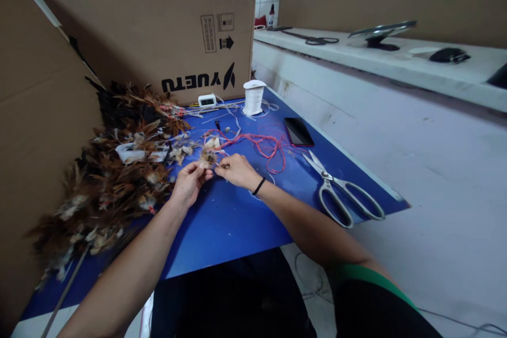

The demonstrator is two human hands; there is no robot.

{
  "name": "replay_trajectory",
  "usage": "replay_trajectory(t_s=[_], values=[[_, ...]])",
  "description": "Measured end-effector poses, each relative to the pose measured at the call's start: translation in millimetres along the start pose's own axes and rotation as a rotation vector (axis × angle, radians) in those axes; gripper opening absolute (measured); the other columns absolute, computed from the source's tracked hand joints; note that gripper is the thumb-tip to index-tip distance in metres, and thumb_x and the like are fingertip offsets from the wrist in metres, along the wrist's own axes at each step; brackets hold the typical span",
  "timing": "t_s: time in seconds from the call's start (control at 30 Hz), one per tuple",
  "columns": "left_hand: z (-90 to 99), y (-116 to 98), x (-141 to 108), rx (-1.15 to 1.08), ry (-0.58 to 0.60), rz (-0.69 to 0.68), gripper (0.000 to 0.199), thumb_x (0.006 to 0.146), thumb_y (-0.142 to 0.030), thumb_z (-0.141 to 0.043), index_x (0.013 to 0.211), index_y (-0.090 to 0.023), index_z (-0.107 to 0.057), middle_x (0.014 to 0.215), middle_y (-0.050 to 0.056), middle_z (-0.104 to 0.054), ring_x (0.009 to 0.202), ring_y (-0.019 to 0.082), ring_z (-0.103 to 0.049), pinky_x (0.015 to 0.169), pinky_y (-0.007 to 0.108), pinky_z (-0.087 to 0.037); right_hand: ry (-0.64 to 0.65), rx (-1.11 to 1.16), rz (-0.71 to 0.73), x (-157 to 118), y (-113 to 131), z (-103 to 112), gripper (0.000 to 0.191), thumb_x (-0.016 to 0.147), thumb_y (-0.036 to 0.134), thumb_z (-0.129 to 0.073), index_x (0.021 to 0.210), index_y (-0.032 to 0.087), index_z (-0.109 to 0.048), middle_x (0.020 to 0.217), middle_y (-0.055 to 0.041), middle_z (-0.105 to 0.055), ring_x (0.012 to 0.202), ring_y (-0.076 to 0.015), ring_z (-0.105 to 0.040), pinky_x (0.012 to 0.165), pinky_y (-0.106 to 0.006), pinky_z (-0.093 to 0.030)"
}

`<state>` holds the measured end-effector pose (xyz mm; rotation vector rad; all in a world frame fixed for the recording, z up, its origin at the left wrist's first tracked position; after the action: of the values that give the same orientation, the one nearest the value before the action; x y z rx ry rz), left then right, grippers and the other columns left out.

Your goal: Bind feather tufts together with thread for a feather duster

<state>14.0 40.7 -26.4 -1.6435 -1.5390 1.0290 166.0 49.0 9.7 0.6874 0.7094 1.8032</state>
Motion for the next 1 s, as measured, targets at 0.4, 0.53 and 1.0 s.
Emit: replay_trajectory(t_s=[0.4, 0.53, 1.0], values=[[5.9, -6.3, 3.5, 0.466, -0.008, -0.257, 0.02, 0.074, -0.033, -0.063, 0.067, -0.015, -0.063, 0.054, 0.0, -0.061, 0.051, 0.012, -0.056, 0.059, 0.024, -0.046, 0.021, -0.307, 0.188, -19.1, 22.2, 9.2, 0.025, 0.084, 0.027, -0.049, 0.066, 0.017, -0.063, 0.058, 0.0011, -0.053, 0.052, -0.0083, -0.04, 0.053, -0.024, -0.024], [5.1, -13.2, 1.1, 0.765, -0.01, -0.408, 0.016, 0.077, -0.027, -0.059, 0.065, -0.018, -0.065, 0.055, 0.0, -0.062, 0.056, 0.013, -0.055, 0.061, 0.023, -0.041, -0.075, -0.503, 0.425, -30.3, 35.4, 12.7, 0.021, 0.088, 0.024, -0.047, 0.087, 0.018, -0.067, 0.084, -0.0048, -0.065, 0.068, -0.0126, -0.053, 0.059, -0.025, -0.03], [-10.6, -23.8, -13.6, 0.711, 0.222, -0.499, 0.016, 0.079, -0.026, -0.058, 0.068, -0.019, -0.067, 0.059, 0.002, -0.063, 0.06, 0.015, -0.056, 0.066, 0.025, -0.042, 0.195, 0.111, 0.368, 41.0, 16.9, 34.4, 0.017, 0.076, 0.029, -0.061, 0.076, 0.014, -0.067, 0.075, -0.0036, -0.065, 0.069, -0.0125, -0.057, 0.066, -0.024, -0.041]])
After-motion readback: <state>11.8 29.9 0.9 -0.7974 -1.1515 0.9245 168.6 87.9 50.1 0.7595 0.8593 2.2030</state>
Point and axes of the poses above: each hand's wrist, its own x-axis towards the middle knuckle, its own z-axis out of the back of the hand, y = z × x, the point moved 2 cm from there along x, towards the middle knuckle
